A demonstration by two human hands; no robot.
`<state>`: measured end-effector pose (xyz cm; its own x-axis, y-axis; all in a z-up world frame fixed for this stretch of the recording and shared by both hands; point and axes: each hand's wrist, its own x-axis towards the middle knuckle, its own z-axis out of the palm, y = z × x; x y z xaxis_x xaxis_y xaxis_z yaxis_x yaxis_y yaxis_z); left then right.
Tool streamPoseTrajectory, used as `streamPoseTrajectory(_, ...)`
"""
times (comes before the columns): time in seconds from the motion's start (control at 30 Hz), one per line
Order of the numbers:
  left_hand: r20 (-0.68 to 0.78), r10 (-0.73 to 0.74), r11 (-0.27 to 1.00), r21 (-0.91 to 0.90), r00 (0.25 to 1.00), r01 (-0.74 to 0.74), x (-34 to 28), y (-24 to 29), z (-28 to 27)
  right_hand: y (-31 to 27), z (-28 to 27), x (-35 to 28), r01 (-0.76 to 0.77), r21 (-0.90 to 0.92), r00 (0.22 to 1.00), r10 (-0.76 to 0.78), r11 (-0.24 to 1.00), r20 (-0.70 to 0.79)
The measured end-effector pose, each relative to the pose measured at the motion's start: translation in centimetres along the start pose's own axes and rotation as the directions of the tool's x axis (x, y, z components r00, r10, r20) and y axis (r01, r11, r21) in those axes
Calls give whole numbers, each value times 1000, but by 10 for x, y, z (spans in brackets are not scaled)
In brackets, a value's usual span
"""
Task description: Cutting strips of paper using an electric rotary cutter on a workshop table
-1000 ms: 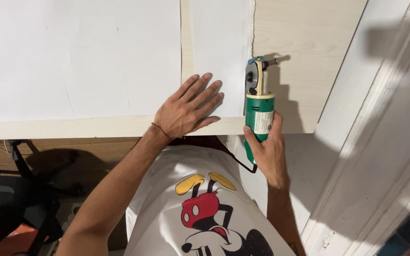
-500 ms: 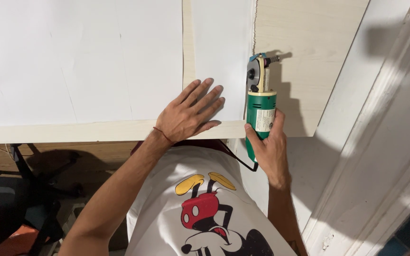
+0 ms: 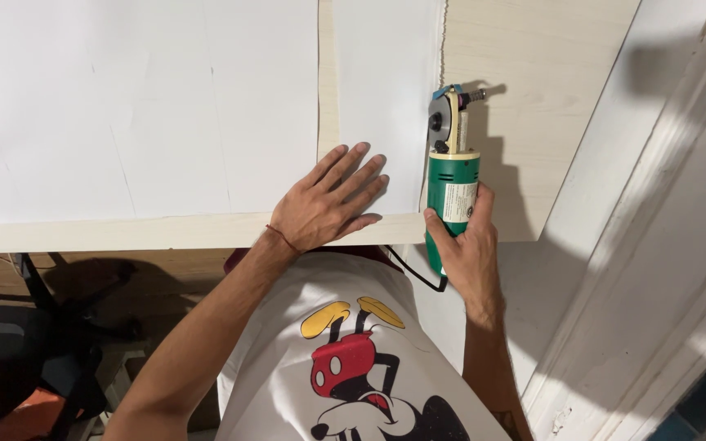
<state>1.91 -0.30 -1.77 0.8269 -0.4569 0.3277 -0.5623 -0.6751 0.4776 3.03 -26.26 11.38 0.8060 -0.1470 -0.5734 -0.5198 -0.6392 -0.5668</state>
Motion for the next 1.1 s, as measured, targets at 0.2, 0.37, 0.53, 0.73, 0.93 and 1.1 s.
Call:
streamPoseTrajectory(0.2,3,-4,1000,-7,1000,4,0,0,0,-6,0,8,17,3,1000,-17,1000,-1)
streamPoseTrajectory(0.37,5,-5,1000,-2,1000,5,1,0,0,-9,-3,9,2,6,1000,-2,1000,15)
streamPoseTrajectory(0.53,8,-11,1000,2,1000,11,1,0,0,-26,0,-1,-33,45,999,32,998,27)
streamPoseTrajectory(0.73,-8,-1,1000,1,1000,1,2,-1,-4,-19,0,-6,-45,37,998,44,998,37)
streamPoseTrajectory(0.93,-12,-3,1000,4,1000,4,1,-1,-3,-16,0,-10,-47,23,998,46,999,43)
streamPoseTrajectory(1.1,-9,-8,1000,2,1000,8,2,0,-2,2,-2,-11,-41,9,999,41,999,24)
